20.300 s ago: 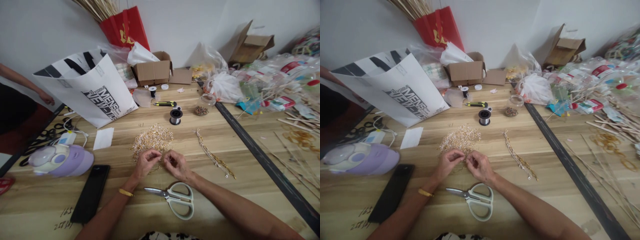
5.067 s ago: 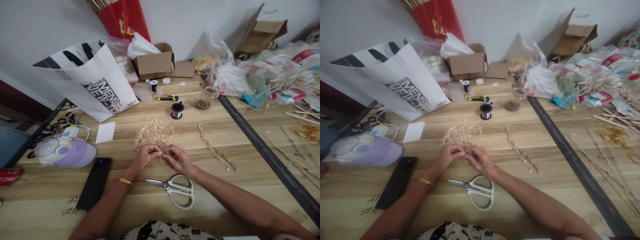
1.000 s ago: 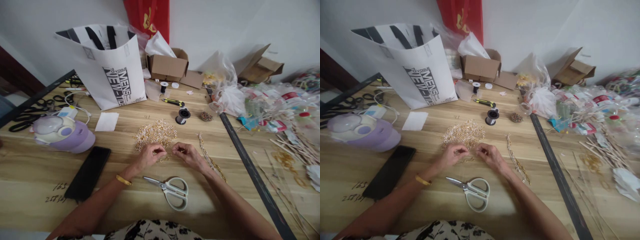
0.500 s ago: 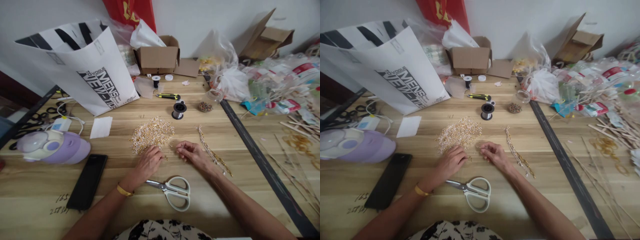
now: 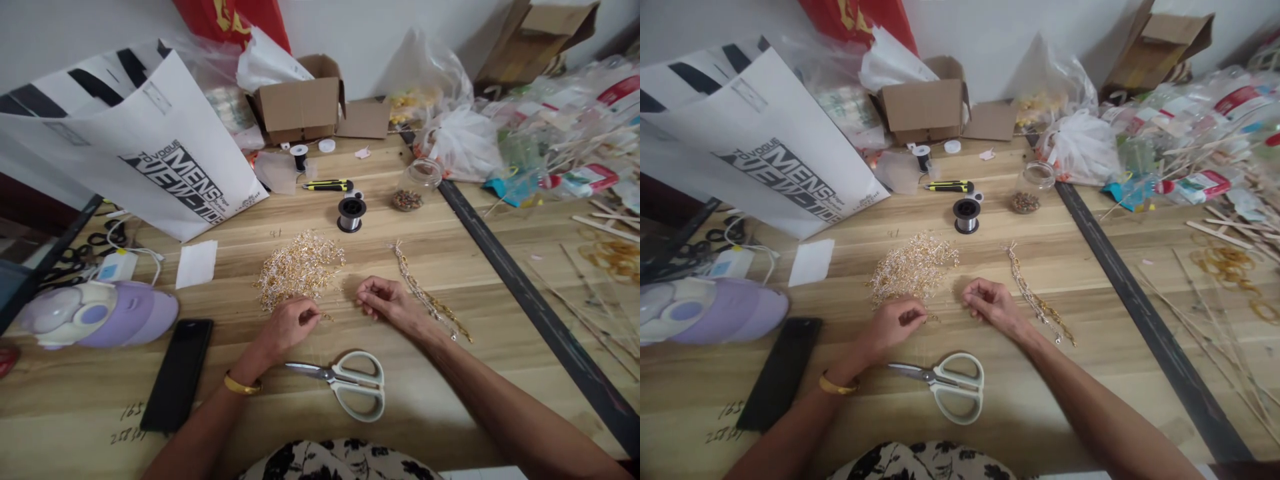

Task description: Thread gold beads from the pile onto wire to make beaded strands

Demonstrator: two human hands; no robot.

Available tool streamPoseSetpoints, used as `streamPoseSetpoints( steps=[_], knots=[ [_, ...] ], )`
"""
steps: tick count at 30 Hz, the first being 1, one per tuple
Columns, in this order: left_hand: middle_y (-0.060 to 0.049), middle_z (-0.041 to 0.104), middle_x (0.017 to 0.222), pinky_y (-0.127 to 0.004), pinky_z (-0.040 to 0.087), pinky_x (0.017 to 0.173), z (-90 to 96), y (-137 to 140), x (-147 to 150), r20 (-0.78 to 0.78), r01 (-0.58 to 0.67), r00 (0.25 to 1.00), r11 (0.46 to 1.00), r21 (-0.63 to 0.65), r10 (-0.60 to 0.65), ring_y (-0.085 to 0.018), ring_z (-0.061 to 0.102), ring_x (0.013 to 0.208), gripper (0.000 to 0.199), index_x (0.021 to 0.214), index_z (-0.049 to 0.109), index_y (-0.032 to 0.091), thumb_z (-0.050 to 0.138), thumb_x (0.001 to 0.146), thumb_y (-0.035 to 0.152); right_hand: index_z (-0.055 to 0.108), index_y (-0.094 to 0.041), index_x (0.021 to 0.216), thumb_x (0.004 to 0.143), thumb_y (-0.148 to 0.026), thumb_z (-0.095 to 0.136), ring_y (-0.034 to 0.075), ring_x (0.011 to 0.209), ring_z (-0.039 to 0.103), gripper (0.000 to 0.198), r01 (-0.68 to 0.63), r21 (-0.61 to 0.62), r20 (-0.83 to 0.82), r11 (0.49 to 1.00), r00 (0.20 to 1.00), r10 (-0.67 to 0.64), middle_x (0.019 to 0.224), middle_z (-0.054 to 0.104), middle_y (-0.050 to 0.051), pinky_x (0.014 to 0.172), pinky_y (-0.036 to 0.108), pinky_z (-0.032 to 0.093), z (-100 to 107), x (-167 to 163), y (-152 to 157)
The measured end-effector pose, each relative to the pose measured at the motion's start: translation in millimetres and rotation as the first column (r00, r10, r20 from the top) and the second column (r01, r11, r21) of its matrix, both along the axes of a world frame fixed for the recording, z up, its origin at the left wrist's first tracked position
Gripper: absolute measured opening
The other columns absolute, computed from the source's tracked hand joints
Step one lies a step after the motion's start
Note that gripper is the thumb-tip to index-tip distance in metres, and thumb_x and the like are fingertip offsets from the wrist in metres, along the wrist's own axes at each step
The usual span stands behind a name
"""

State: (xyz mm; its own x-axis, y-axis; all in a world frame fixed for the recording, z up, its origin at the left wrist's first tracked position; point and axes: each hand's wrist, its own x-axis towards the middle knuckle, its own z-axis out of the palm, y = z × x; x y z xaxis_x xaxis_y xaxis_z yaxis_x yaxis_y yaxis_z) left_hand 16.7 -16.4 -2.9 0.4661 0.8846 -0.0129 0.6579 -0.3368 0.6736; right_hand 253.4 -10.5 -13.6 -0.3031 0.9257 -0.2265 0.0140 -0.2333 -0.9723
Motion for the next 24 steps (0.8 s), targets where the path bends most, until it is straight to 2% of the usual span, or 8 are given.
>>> streamPoseSetpoints(
  steps=[5,10,18,24],
  knots=[
    [-0.001,0.063,0.064,-0.018,0.039,0.053,-1.2,-0.3,-0.5,0.116,-0.054,0.99,0.973,-0.223,0.081,-0.009,0.052,0.055,0.01,0.07,0.063,0.013,0.056,0.076,0.017,0.055,-0.015,0.078,0.076,-0.049,0.065,0.007,0.048,0.047,0.035,-0.021,0.023,0.011,1.0,1.0,0.021,0.062,0.055,-0.001,0.043,0.019,0.038,-1.6,-0.1,0.0],
    [-0.001,0.059,0.062,-0.019,0.041,0.053,-3.4,1.2,0.0,0.205,-0.05,0.971,0.943,-0.33,0.123,-0.009,0.051,0.055,0.008,0.071,0.06,0.012,0.056,0.072,0.018,0.054,-0.015,0.078,0.076,-0.049,0.064,0.007,0.048,0.047,0.036,-0.022,0.035,0.013,0.999,1.0,0.022,0.061,0.054,-0.002,0.042,0.019,0.037,-2.9,-1.1,-0.2],
    [0.002,0.053,0.062,-0.018,0.041,0.053,-1.5,1.9,1.5,0.166,-0.04,0.981,0.939,-0.34,0.102,-0.008,0.048,0.056,0.008,0.077,0.058,0.014,0.056,0.07,0.015,0.054,-0.015,0.077,0.075,-0.048,0.065,0.007,0.048,0.046,0.034,-0.029,0.044,0.017,0.999,0.999,0.028,0.059,0.053,-0.002,0.042,0.019,0.038,-2.9,-3.0,-0.1],
    [0.001,0.055,0.063,-0.02,0.042,0.055,-3.2,1.4,0.7,0.157,-0.075,0.978,0.937,-0.342,0.135,-0.01,0.051,0.059,0.01,0.078,0.057,0.014,0.06,0.07,0.018,0.054,-0.016,0.077,0.076,-0.048,0.063,0.007,0.048,0.047,0.033,-0.045,0.059,0.023,0.997,0.999,0.044,0.06,0.053,-0.002,0.042,0.019,0.039,-3.1,-2.9,-0.4]
  ],
)
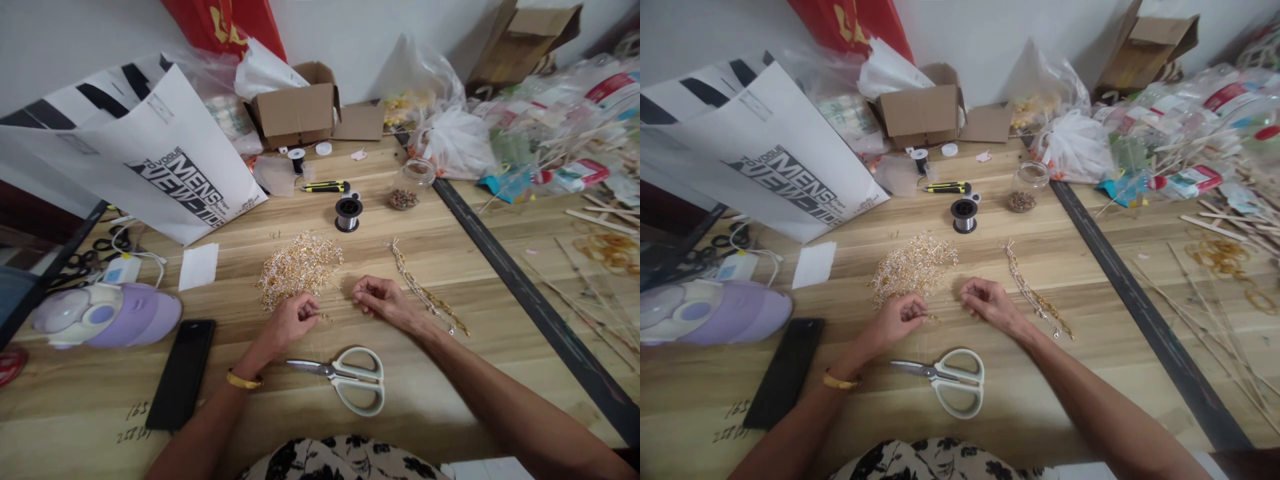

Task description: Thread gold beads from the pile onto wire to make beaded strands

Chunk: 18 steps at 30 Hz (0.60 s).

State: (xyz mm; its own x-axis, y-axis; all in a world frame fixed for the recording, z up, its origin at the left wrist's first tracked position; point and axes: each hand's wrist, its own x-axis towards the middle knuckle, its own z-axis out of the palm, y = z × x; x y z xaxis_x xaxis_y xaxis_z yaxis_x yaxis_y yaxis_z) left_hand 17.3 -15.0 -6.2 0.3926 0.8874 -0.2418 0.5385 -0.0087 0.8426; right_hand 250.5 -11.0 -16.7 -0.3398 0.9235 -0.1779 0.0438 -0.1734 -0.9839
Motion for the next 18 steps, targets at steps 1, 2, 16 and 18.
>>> streamPoseSetpoints(
  steps=[1,2,16,18],
  knots=[
    [0.001,0.055,0.063,-0.02,0.042,0.056,-0.1,0.1,-0.2,-0.001,-0.008,1.0,1.0,0.002,0.008,-0.01,0.051,0.059,0.01,0.078,0.057,0.014,0.06,0.07,0.018,0.054,-0.016,0.077,0.076,-0.048,0.063,0.007,0.048,0.047,0.033,-0.001,0.002,-0.002,1.0,1.0,0.001,0.06,0.053,-0.002,0.042,0.019,0.039,-0.6,0.1,0.0],
    [0.001,0.056,0.063,-0.021,0.042,0.056,-0.2,0.2,-0.4,-0.005,-0.012,1.0,1.0,0.003,0.012,-0.01,0.051,0.059,0.011,0.079,0.057,0.014,0.061,0.07,0.018,0.054,-0.016,0.077,0.077,-0.047,0.063,0.007,0.048,0.047,0.033,-0.004,0.003,-0.003,1.0,1.0,0.004,0.06,0.053,-0.002,0.042,0.019,0.039,-1.1,0.2,0.1],
    [0.004,0.051,0.056,-0.019,0.037,0.053,-1.6,1.5,-2.2,-0.041,-0.021,0.999,0.999,0.027,0.022,-0.009,0.046,0.053,0.017,0.09,0.057,0.014,0.058,0.075,0.022,0.054,-0.015,0.08,0.078,-0.046,0.063,0.007,0.049,0.048,0.032,-0.015,0.003,0.013,1.0,1.0,0.015,0.062,0.055,-0.002,0.043,0.018,0.04,-2.6,1.2,-0.2],
    [0.004,0.052,0.057,-0.019,0.037,0.052,-0.4,1.3,-2.2,-0.059,-0.02,0.998,0.999,0.038,0.022,-0.009,0.046,0.053,0.017,0.091,0.059,0.013,0.057,0.076,0.021,0.054,-0.015,0.08,0.079,-0.046,0.062,0.007,0.049,0.048,0.032,-0.022,0.004,0.012,1.0,1.0,0.022,0.062,0.055,-0.002,0.043,0.018,0.04,-3.2,1.5,-0.2]
  ],
)
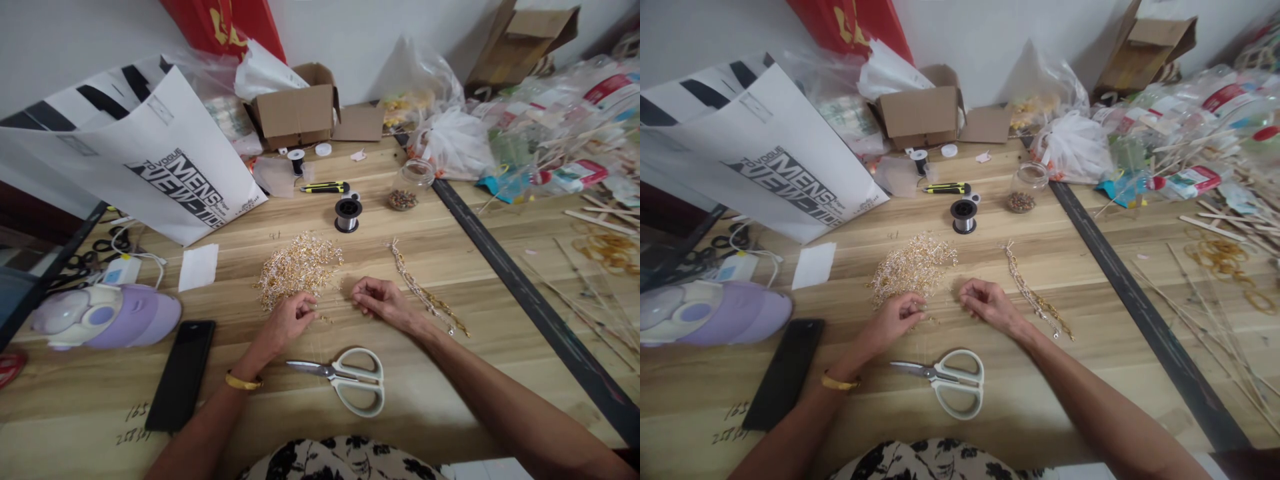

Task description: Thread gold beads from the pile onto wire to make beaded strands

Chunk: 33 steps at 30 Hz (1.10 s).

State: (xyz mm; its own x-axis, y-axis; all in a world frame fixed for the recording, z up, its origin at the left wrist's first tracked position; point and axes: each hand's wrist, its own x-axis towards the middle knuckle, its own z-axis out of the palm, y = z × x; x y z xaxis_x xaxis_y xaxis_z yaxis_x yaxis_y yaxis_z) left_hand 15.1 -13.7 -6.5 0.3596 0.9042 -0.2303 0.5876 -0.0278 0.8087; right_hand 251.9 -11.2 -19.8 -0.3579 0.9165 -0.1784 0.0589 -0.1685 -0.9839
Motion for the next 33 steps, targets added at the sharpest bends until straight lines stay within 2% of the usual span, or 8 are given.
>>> streamPoseSetpoints(
  steps=[7,16,33],
  knots=[
    [-0.002,0.062,0.064,-0.021,0.039,0.055,4.6,-1,-1,-0.044,0.032,0.999,0.999,-0.022,-0.033,-0.011,0.052,0.056,0.022,0.09,0.064,0.011,0.05,0.081,0.025,0.056,-0.015,0.079,0.078,-0.047,0.063,0.007,0.049,0.048,0.032,-0.001,0.016,0.011,1.0,1.0,0.001,0.062,0.055,-0.001,0.044,0.019,0.04,0,0,0],
    [0.001,0.053,0.056,-0.02,0.036,0.052,8.7,-1,1,-0.07,0.06,0.996,0.998,0.011,-0.06,-0.011,0.048,0.052,0.023,0.073,0.061,0.014,0.047,0.083,0.028,0.056,-0.015,0.081,0.078,-0.046,0.062,0.007,0.05,0.049,0.032,-0.016,0.015,0.012,1.0,1.0,0.016,0.064,0.056,-0.001,0.044,0.019,0.039,-2,1,0],
    [0.001,0.052,0.055,-0.02,0.034,0.05,13.4,-1,1,-0.074,0.078,0.994,0.997,0.006,-0.078,-0.011,0.046,0.054,0.025,0.068,0.06,0.014,0.047,0.083,0.03,0.056,-0.015,0.08,0.078,-0.047,0.063,0.007,0.049,0.048,0.032,-0.003,0.01,0.021,1.0,1.0,0.003,0.063,0.056,-0.001,0.043,0.019,0.039,0,0,0]
  ],
)
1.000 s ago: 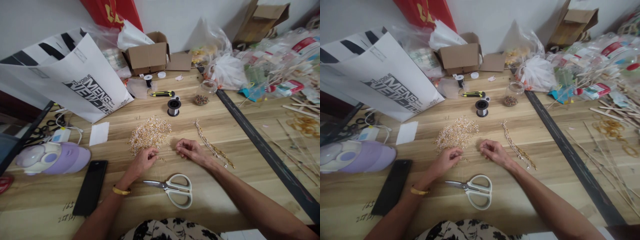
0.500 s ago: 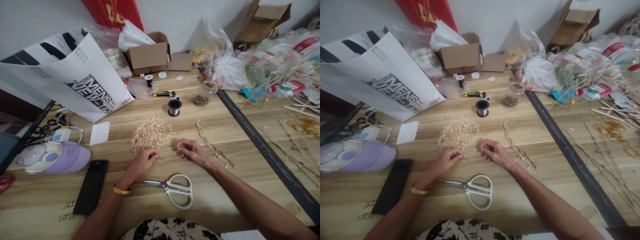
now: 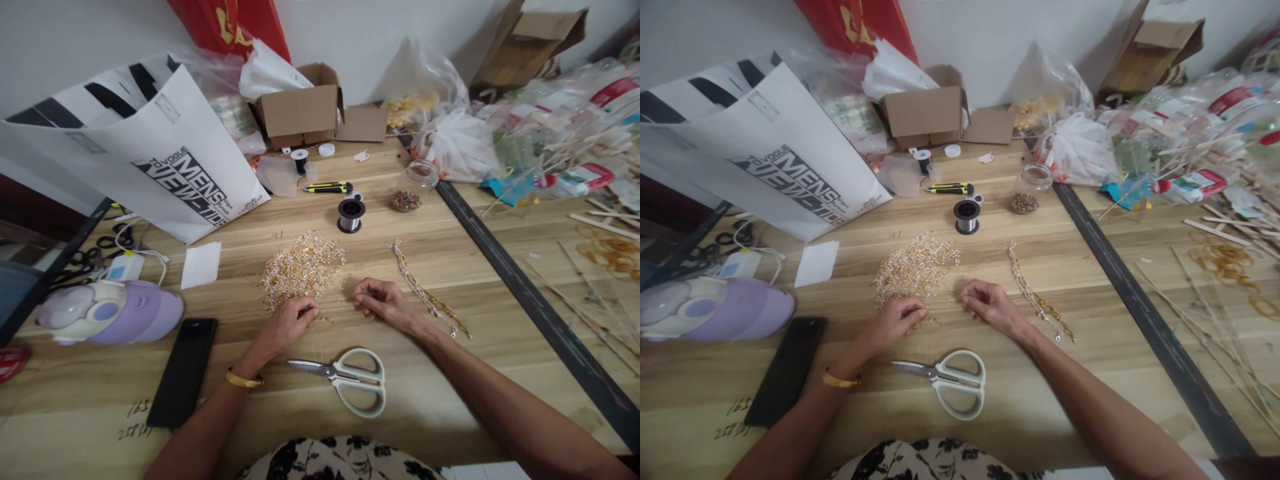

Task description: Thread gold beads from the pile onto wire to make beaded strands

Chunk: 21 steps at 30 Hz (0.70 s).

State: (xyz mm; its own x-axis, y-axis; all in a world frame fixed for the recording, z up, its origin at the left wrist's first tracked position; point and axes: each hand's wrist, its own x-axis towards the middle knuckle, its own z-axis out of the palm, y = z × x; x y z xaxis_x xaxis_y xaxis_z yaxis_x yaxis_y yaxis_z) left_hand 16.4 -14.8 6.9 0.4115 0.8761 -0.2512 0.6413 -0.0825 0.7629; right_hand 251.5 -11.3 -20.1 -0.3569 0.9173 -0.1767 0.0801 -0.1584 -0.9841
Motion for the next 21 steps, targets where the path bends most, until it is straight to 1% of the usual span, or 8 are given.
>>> streamPoseSetpoints(
  steps=[4,7,12,14,17,19,21],
  knots=[
    [0.002,0.05,0.054,-0.02,0.033,0.051,-0.7,0,-2,-0.016,0.041,0.999,0.999,0.014,-0.041,-0.01,0.044,0.053,0.032,0.064,0.055,0.015,0.042,0.087,0.033,0.056,-0.015,0.081,0.079,-0.046,0.062,0.007,0.05,0.049,0.032,-0.014,0.0,0.007,1.0,1.0,0.014,0.063,0.056,-0.001,0.044,0.019,0.04,0,0,0],
    [0.002,0.048,0.053,-0.02,0.033,0.051,1.0,-1,-2,-0.012,0.047,0.999,0.999,0.016,-0.047,-0.01,0.043,0.053,0.037,0.062,0.051,0.016,0.038,0.09,0.037,0.055,-0.015,0.082,0.08,-0.045,0.061,0.007,0.05,0.049,0.031,-0.021,0.0,0.014,1.0,1.0,0.021,0.064,0.056,-0.001,0.045,0.019,0.041,-2,1,0],
    [0.002,0.048,0.054,-0.02,0.035,0.053,6.0,-2,-1,0.002,0.055,0.998,0.998,0.011,-0.055,-0.01,0.045,0.053,0.04,0.065,0.053,0.015,0.036,0.09,0.041,0.056,-0.015,0.083,0.08,-0.045,0.062,0.007,0.05,0.048,0.031,-0.021,0.01,0.005,1.0,1.0,0.021,0.065,0.056,-0.001,0.045,0.019,0.04,-3,2,0],
    [0.001,0.052,0.057,-0.02,0.036,0.054,4.0,-2,-1,-0.001,0.05,0.999,0.999,0.018,-0.05,-0.011,0.047,0.055,0.037,0.07,0.059,0.015,0.04,0.089,0.04,0.056,-0.015,0.083,0.08,-0.046,0.062,0.008,0.051,0.049,0.031,-0.023,0.006,0.002,1.0,1.0,0.023,0.065,0.056,-0.001,0.045,0.019,0.04,-2,1,0],
    [-0.001,0.061,0.065,-0.021,0.038,0.057,-3.0,-2,-2,-0.009,0.021,1.0,1.0,0.023,-0.02,-0.012,0.052,0.06,0.024,0.08,0.065,0.015,0.052,0.082,0.035,0.056,-0.015,0.082,0.079,-0.047,0.062,0.008,0.05,0.049,0.032,-0.022,-0.003,0.003,1.0,1.0,0.022,0.064,0.056,-0.001,0.045,0.019,0.04,-1,1,0],
    [-0.001,0.062,0.064,-0.021,0.037,0.056,-7.0,-1,-2,-0.021,0.012,1.0,1.0,0.009,-0.011,-0.012,0.052,0.058,0.018,0.08,0.066,0.014,0.055,0.079,0.029,0.056,-0.016,0.081,0.078,-0.047,0.062,0.008,0.05,0.048,0.032,-0.019,0.0,0.008,1.0,1.0,0.019,0.064,0.056,-0.001,0.044,0.02,0.039,-1,1,0],
    [0.0,0.061,0.06,-0.02,0.035,0.054,-8.2,-1,-1,-0.043,0.012,0.999,1.0,0.008,-0.012,-0.011,0.051,0.055,0.016,0.077,0.067,0.014,0.055,0.077,0.025,0.056,-0.015,0.081,0.079,-0.047,0.062,0.008,0.05,0.048,0.032,-0.021,0.012,0.013,1.0,1.0,0.021,0.064,0.056,-0.001,0.044,0.02,0.039,-1,0,0]
  ],
)
